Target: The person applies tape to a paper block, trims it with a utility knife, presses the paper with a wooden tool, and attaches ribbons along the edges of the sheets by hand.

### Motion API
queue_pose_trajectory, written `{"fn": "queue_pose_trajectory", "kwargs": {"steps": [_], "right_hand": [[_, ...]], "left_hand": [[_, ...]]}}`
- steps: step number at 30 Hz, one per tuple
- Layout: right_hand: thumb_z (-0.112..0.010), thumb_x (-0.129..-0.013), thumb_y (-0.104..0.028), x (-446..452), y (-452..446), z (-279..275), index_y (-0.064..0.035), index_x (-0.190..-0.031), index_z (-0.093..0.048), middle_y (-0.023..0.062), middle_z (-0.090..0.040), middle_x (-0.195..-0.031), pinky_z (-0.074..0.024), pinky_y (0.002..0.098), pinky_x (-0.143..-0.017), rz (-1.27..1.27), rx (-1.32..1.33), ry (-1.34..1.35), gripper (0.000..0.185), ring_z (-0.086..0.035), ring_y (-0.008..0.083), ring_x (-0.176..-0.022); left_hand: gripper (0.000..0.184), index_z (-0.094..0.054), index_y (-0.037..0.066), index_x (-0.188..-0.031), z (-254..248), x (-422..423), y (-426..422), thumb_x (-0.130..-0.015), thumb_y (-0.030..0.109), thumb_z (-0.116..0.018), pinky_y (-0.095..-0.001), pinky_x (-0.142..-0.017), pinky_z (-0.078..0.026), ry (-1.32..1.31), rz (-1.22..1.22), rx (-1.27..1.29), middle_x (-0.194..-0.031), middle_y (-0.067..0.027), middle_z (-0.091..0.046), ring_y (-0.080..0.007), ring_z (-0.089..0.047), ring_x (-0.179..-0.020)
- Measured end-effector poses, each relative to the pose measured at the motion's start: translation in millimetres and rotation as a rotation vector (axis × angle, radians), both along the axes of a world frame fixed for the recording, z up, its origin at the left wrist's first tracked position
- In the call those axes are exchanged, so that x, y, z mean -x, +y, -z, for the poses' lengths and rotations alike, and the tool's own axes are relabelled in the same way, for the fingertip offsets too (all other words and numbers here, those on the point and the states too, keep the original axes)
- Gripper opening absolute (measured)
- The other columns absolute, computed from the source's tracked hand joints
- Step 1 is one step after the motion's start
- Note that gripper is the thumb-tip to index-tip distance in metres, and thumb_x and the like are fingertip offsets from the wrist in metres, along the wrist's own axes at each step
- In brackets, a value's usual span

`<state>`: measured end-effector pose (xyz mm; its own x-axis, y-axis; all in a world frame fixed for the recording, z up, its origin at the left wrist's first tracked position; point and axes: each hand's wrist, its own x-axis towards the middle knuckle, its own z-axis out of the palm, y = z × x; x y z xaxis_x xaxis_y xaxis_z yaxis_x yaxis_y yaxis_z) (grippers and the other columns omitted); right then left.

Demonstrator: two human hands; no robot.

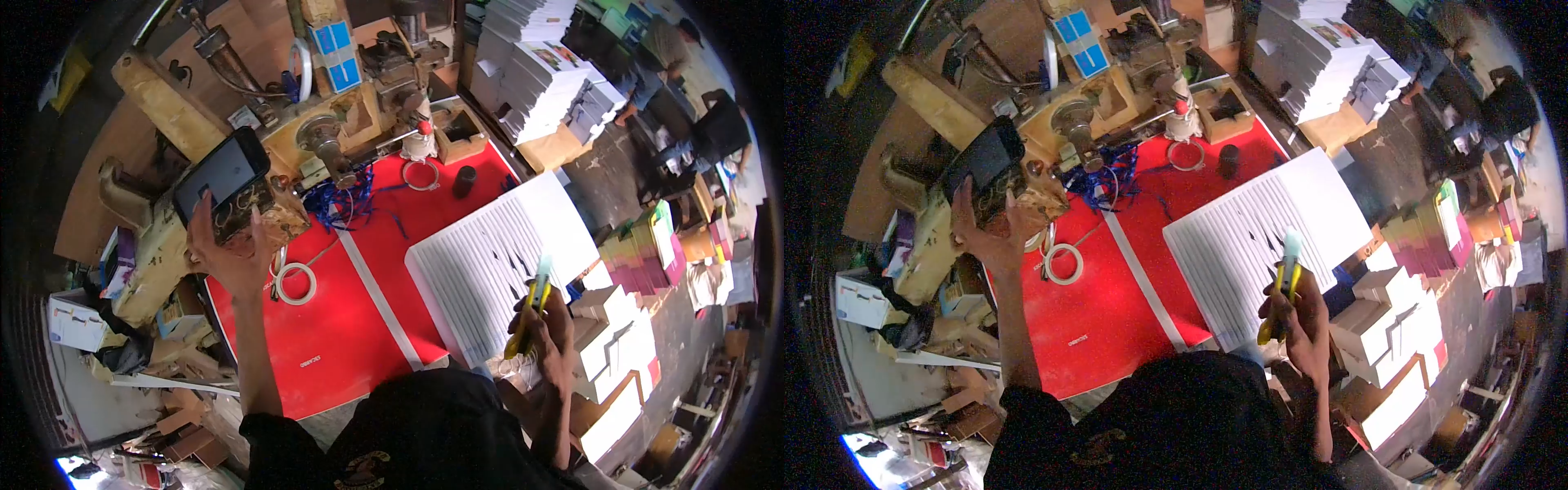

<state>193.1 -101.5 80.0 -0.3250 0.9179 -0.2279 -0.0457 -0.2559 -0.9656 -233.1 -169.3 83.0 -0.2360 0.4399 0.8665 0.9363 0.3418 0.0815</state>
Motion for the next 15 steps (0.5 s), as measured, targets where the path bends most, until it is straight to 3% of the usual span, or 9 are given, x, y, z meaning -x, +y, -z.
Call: {"fn": "queue_pose_trajectory", "kwargs": {"steps": [1,3,4,6,8,10,12,13,15], "right_hand": [[-0.064,-0.101,-0.027,-1,2,0,0.0000,-0.126,-0.056,0.0045,-0.060,-0.088,-0.0478,0.0280,-0.069,-0.035,0.021,-0.101,0.038,-0.059,0.0129,-0.077],[-0.063,-0.101,-0.031,-4,9,1,0.0009,-0.120,-0.062,0.0018,-0.056,-0.078,-0.0446,0.0253,-0.066,-0.103,0.015,-0.315,0.038,-0.053,0.0095,-0.071],[-0.064,-0.101,-0.029,-5,14,1,0.0026,-0.119,-0.065,0.0061,-0.062,-0.077,-0.0481,0.0282,-0.067,-0.155,-0.004,-0.477,0.036,-0.059,0.0122,-0.072],[-0.068,-0.097,-0.026,-11,29,21,0.0002,-0.120,-0.067,0.0120,-0.069,-0.087,-0.0526,0.0340,-0.071,-0.343,-0.427,-0.479,0.034,-0.067,0.0205,-0.078],[-0.072,-0.092,-0.022,-10,45,14,-0.0044,-0.122,-0.068,0.0143,-0.072,-0.103,-0.0553,0.0390,-0.077,-0.565,-0.687,-0.532,0.035,-0.070,0.0304,-0.089],[-0.071,-0.091,-0.019,-17,60,17,-0.0081,-0.122,-0.070,0.0123,-0.071,-0.108,-0.0556,0.0406,-0.079,-0.694,-0.556,-0.542,0.033,-0.068,0.0339,-0.093],[-0.070,-0.091,-0.016,-20,73,12,-0.0099,-0.122,-0.071,0.0114,-0.071,-0.104,-0.0551,0.0415,-0.084,-1.109,-0.599,-0.575,0.032,-0.067,0.0325,-0.095],[-0.070,-0.089,-0.017,-23,75,21,-0.0157,-0.121,-0.072,0.0092,-0.069,-0.104,-0.0530,0.0416,-0.090,-1.138,-0.720,-0.526,0.033,-0.066,0.0295,-0.097],[-0.072,-0.087,-0.018,-25,72,28,-0.0182,-0.121,-0.073,0.0073,-0.068,-0.109,-0.0512,0.0407,-0.095,-1.152,-0.790,-0.573,0.033,-0.064,0.0280,-0.101]], "left_hand": [[0.064,-0.044,0.001,-0.139,4,-4,2,-0.088,0.021,-0.078,-0.0457,-0.104,-0.038,-0.010,0.015,0.005,-0.122,-0.0159,-0.063,-0.0338,-0.052,-0.124],[0.056,-0.054,0.002,-0.131,18,-19,5,-0.085,0.019,-0.080,-0.0431,-0.100,-0.041,-0.087,0.295,-0.265,-0.112,-0.0146,-0.066,-0.0317,-0.057,-0.115],[0.056,-0.054,0.002,-0.131,29,-35,1,-0.085,0.019,-0.080,-0.0431,-0.100,-0.041,-0.113,0.307,-0.260,-0.112,-0.0146,-0.066,-0.0317,-0.057,-0.115],[0.042,-0.060,0.001,-0.119,52,-79,-12,-0.085,0.016,-0.080,-0.0394,-0.091,-0.046,-0.335,0.307,-0.011,-0.110,-0.0138,-0.065,-0.0281,-0.060,-0.107],[0.035,-0.060,0.003,-0.112,58,-131,-13,-0.085,0.015,-0.080,-0.0363,-0.082,-0.048,-0.517,0.469,0.153,-0.104,-0.0114,-0.066,-0.0233,-0.064,-0.095],[0.034,-0.060,0.005,-0.110,80,-177,-25,-0.086,0.017,-0.081,-0.0341,-0.076,-0.048,-1.045,0.607,0.313,-0.097,-0.0086,-0.067,-0.0185,-0.065,-0.088],[0.035,-0.058,0.006,-0.109,100,-213,-39,-0.086,0.019,-0.081,-0.0305,-0.073,-0.049,-1.331,0.642,0.453,-0.092,-0.0054,-0.067,-0.0152,-0.065,-0.083],[0.035,-0.058,0.006,-0.109,104,-224,-41,-0.086,0.019,-0.081,-0.0305,-0.073,-0.049,-1.341,0.634,0.447,-0.092,-0.0054,-0.067,-0.0152,-0.065,-0.083],[0.039,-0.057,0.002,-0.110,110,-242,-46,-0.087,0.021,-0.081,-0.0335,-0.080,-0.053,-1.812,0.637,0.432,-0.101,-0.0089,-0.065,-0.0166,-0.066,-0.093]]}}
